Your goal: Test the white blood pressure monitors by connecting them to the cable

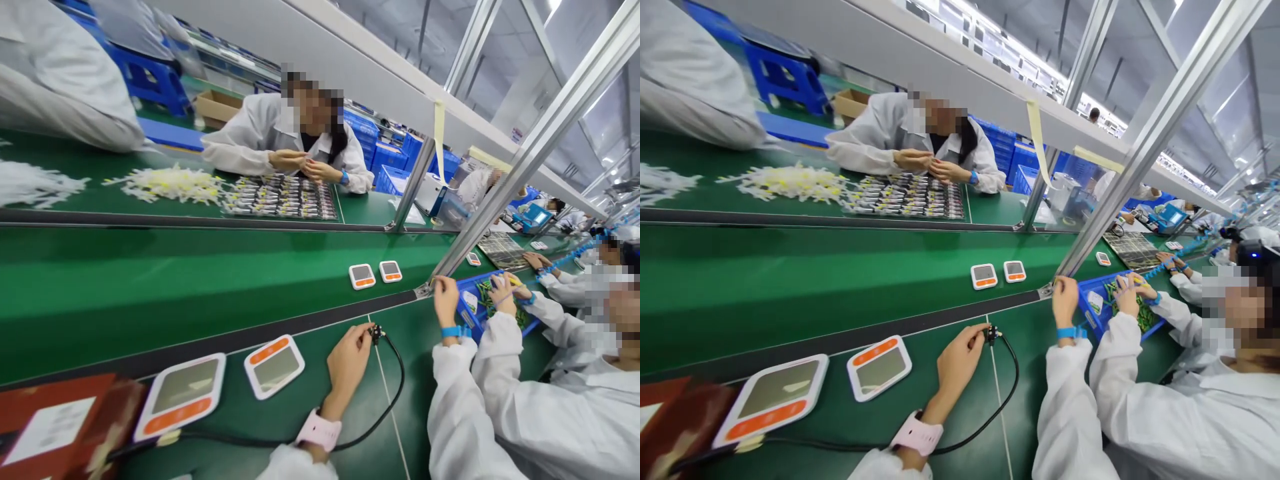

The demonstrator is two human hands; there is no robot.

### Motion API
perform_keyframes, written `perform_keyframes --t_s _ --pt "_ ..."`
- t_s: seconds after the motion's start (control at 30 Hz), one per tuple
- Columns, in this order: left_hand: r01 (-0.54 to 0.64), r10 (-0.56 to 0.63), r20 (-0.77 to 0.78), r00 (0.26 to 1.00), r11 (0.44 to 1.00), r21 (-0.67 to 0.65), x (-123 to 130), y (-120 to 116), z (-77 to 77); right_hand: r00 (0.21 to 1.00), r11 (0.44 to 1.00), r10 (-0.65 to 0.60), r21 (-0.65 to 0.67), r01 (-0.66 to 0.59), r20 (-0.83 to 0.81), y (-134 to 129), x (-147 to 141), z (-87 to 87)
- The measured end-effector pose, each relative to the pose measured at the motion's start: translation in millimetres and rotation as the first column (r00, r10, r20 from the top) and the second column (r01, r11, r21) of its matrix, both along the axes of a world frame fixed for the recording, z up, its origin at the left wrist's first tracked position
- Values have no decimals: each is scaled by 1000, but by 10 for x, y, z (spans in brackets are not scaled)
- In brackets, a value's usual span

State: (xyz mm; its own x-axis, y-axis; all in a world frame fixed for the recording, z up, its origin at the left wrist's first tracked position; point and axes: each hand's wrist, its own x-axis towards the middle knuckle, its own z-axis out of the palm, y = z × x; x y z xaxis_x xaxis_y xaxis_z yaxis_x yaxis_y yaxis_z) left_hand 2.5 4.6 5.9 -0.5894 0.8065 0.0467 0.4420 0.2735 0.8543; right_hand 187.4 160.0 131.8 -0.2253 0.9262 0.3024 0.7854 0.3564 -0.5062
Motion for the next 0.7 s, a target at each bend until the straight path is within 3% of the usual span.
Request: perform_keyframes --t_s 0.17,0.3,0.43,0.53,0.7 --pt "-102 100 141 985 995 10 -27 26 -35 1000 985 5 -171 -6 -8 204 -1081 -642" --pt "-108 104 158 982 994 19 -33 29 -45 998 969 -56 -242 48 -26 309 -1543 -932" --pt "-110 108 152 983 994 7 -28 23 -38 991 968 79 -231 -102 -106 232 -1683 -1069" --pt "-102 99 145 984 995 12 -25 18 -37 921 924 193 -253 -286 -338 161 -1690 -1118" --pt "-88 85 144 986 996 16 -33 14 -55 762 866 69 -341 -367 -643 -39 -1528 -1035"
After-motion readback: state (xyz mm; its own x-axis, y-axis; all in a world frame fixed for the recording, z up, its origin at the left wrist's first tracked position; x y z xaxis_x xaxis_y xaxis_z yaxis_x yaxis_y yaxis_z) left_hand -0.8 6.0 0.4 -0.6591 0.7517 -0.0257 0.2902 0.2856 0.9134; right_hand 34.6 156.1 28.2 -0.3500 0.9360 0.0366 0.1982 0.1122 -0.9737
